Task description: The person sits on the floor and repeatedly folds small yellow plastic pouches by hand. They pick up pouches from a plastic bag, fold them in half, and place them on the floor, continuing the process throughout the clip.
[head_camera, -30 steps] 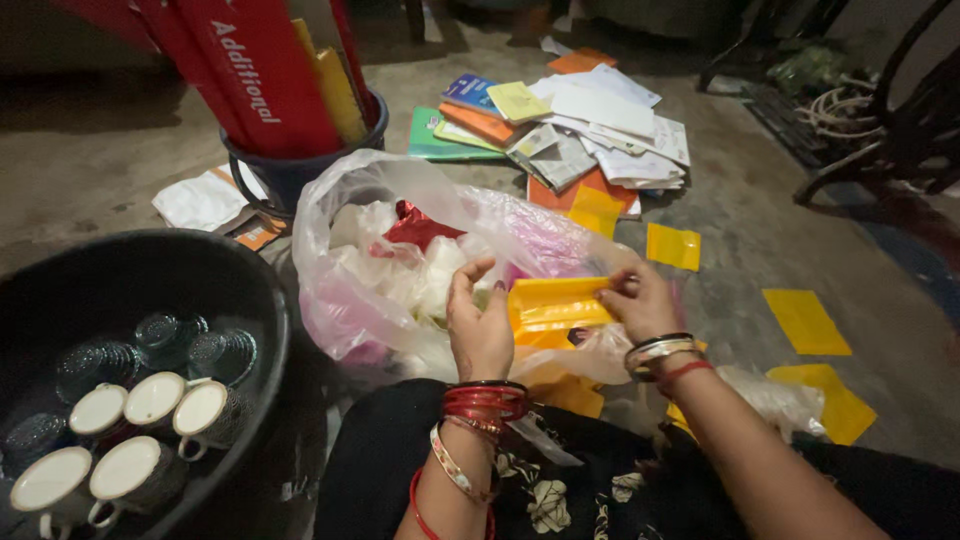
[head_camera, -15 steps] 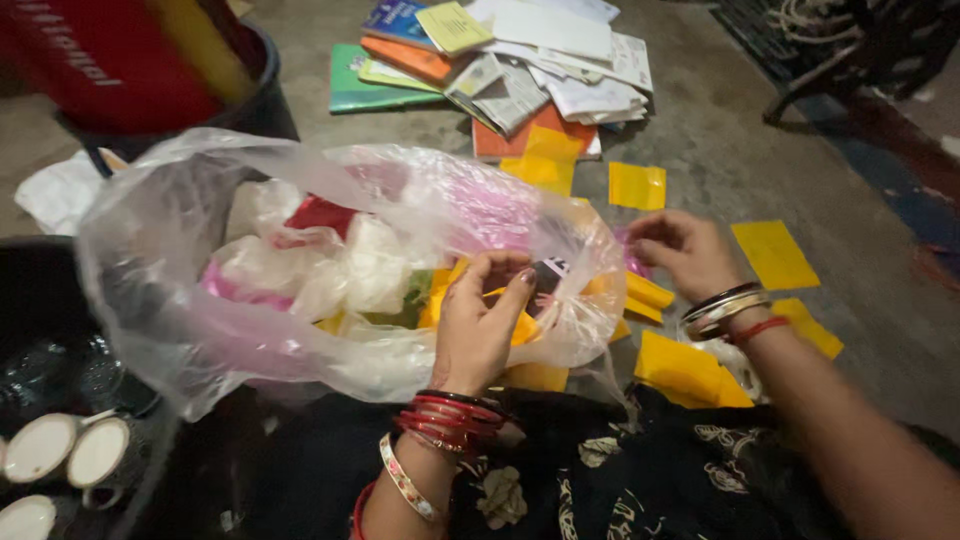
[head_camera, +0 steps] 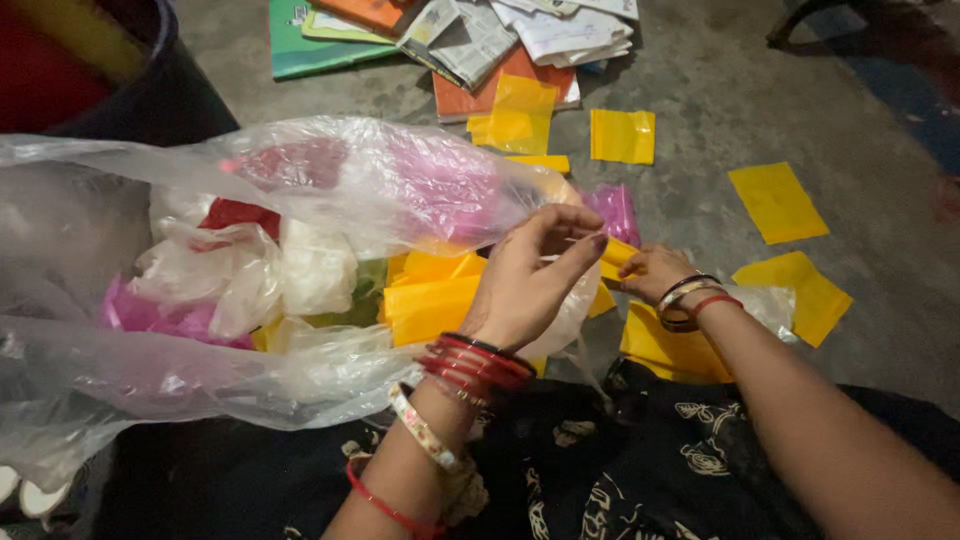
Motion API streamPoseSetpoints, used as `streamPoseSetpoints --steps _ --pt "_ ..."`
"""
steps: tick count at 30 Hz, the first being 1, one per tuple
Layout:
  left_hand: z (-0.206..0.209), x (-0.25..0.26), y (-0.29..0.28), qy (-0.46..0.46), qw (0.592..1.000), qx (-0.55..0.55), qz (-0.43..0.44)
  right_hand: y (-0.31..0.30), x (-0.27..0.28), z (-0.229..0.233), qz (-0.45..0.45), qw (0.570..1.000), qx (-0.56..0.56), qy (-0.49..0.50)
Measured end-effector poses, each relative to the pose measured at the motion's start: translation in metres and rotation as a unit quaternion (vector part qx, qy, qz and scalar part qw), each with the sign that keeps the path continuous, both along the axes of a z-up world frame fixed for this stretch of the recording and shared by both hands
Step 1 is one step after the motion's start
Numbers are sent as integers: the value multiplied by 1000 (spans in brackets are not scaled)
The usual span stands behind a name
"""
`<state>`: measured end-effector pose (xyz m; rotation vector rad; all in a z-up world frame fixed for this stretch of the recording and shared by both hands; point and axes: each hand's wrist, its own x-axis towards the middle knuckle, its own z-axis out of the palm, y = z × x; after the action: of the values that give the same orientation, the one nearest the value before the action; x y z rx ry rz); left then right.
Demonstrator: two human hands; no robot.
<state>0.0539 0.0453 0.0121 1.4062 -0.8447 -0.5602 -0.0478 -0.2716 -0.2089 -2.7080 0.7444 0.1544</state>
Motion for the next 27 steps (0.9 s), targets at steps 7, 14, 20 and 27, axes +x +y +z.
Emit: streamPoseSetpoints --steps 7,14,20,27 --pt "-25 0 -18 39 998 -32 -35 1 0 8 -51 994 91 -9" --pt "-41 3 -15 78 995 -62 -17 1 -8 -5 26 997 59 32" --pt "-48 3 -9 61 996 -59 6 20 -3 54 -79 996 31 -36" --pt "-37 0 -8 58 992 -57 100 88 -14 184 -40 935 3 -353"
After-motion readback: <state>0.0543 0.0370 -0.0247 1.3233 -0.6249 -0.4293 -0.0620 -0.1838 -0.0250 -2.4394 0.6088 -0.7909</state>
